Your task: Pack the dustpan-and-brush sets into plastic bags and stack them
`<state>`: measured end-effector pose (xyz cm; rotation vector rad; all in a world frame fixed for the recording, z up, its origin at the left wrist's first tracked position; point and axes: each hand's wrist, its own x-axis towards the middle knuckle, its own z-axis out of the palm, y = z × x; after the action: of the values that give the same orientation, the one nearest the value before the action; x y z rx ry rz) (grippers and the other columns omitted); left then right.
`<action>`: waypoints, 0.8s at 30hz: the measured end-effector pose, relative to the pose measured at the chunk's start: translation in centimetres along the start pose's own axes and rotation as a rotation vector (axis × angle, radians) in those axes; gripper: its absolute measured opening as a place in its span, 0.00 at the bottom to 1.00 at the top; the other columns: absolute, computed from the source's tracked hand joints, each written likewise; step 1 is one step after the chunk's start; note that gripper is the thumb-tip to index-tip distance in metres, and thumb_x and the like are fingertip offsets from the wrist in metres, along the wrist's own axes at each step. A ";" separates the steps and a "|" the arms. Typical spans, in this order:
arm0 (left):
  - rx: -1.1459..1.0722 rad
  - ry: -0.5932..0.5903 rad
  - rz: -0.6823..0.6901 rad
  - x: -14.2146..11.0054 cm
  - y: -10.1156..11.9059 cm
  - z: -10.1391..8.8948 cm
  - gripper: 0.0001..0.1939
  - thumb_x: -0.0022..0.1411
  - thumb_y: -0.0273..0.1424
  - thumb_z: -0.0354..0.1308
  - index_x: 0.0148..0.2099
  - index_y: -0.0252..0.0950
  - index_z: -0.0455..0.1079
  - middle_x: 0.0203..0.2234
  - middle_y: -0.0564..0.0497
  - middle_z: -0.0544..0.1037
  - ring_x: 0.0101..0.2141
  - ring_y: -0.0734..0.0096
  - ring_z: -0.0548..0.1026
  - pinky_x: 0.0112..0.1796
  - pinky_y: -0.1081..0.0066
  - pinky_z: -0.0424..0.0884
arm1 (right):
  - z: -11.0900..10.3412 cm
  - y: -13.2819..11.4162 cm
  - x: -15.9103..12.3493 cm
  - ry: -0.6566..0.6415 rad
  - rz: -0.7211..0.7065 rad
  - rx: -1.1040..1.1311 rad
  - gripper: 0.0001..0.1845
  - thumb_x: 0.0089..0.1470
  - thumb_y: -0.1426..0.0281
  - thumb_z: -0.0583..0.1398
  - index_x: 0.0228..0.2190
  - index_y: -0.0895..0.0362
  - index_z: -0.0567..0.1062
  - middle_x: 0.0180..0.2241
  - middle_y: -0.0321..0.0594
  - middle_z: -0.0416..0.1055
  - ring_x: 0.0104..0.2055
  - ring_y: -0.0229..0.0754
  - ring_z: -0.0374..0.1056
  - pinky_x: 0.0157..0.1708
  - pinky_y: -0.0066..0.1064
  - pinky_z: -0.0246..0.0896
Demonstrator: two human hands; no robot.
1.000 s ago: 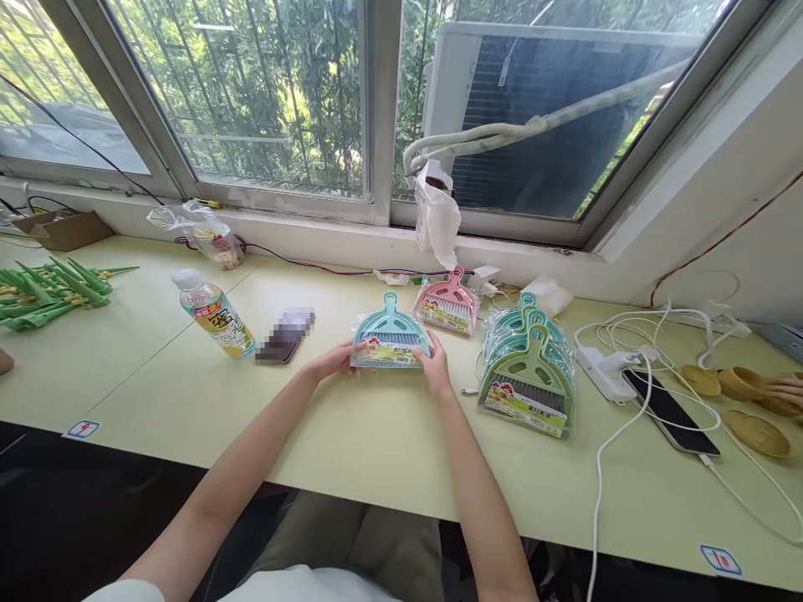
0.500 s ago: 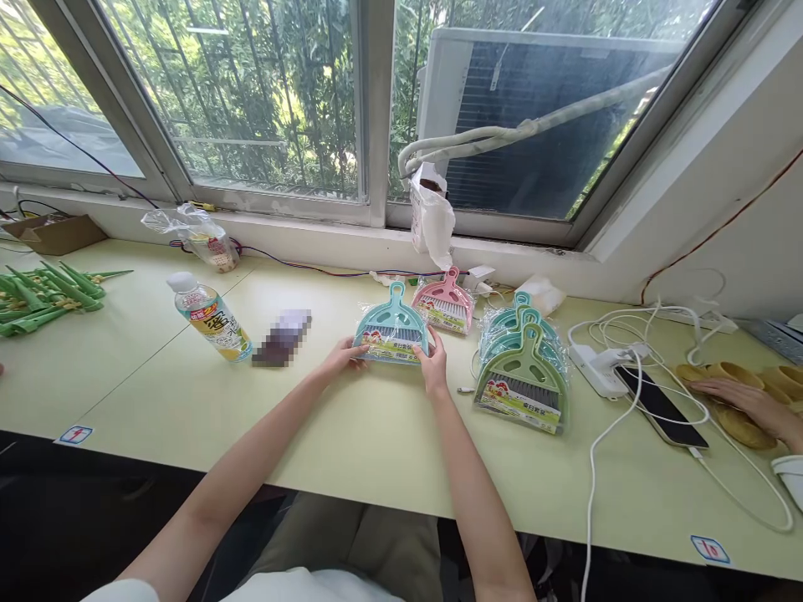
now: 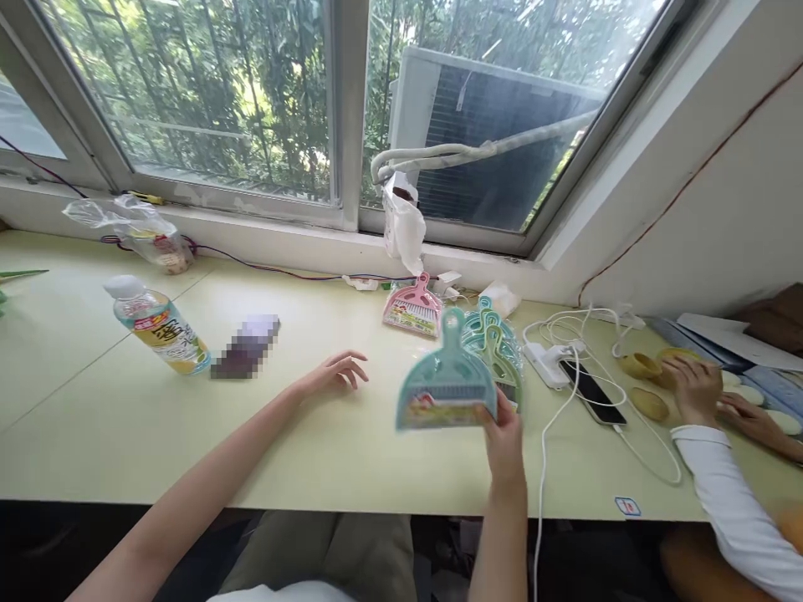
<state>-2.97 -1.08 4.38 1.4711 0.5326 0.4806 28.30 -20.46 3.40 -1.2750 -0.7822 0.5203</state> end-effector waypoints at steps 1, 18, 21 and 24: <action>0.007 0.022 -0.024 0.3 -0.3 0.0 0.29 0.59 0.53 0.49 0.50 0.35 0.64 0.38 0.41 0.78 0.30 0.68 0.76 0.28 0.72 0.69 | -2.7 0.6 -1.1 0.039 0.029 -0.029 0.34 0.39 0.59 0.68 0.50 0.54 0.72 0.47 0.47 0.73 0.48 0.51 0.70 0.48 0.42 0.65; 0.096 0.126 -0.031 1.0 -2.1 0.3 0.24 0.55 0.50 0.55 0.44 0.35 0.66 0.33 0.46 0.77 0.27 0.71 0.74 0.30 0.70 0.70 | -9.1 5.2 1.6 0.325 -0.055 -0.500 0.39 0.42 0.55 0.63 0.54 0.60 0.67 0.50 0.53 0.69 0.51 0.54 0.66 0.52 0.46 0.58; 0.122 0.133 -0.023 1.1 -2.3 0.3 0.24 0.55 0.49 0.55 0.44 0.35 0.67 0.33 0.46 0.77 0.27 0.72 0.74 0.30 0.71 0.70 | -8.3 5.2 2.4 0.293 -0.121 -0.707 0.35 0.45 0.55 0.61 0.52 0.60 0.69 0.46 0.54 0.70 0.47 0.53 0.66 0.48 0.47 0.59; 0.152 0.131 -0.005 1.3 -2.6 0.2 0.23 0.55 0.49 0.55 0.44 0.35 0.67 0.33 0.46 0.77 0.27 0.72 0.74 0.30 0.71 0.70 | -7.8 5.0 2.9 0.320 -0.215 -0.880 0.33 0.49 0.54 0.57 0.51 0.62 0.70 0.41 0.55 0.70 0.46 0.55 0.62 0.46 0.48 0.57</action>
<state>-1.88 -0.63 1.74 1.5903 0.6891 0.5446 36.44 -22.15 -1.50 -1.9832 -0.8909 -0.2518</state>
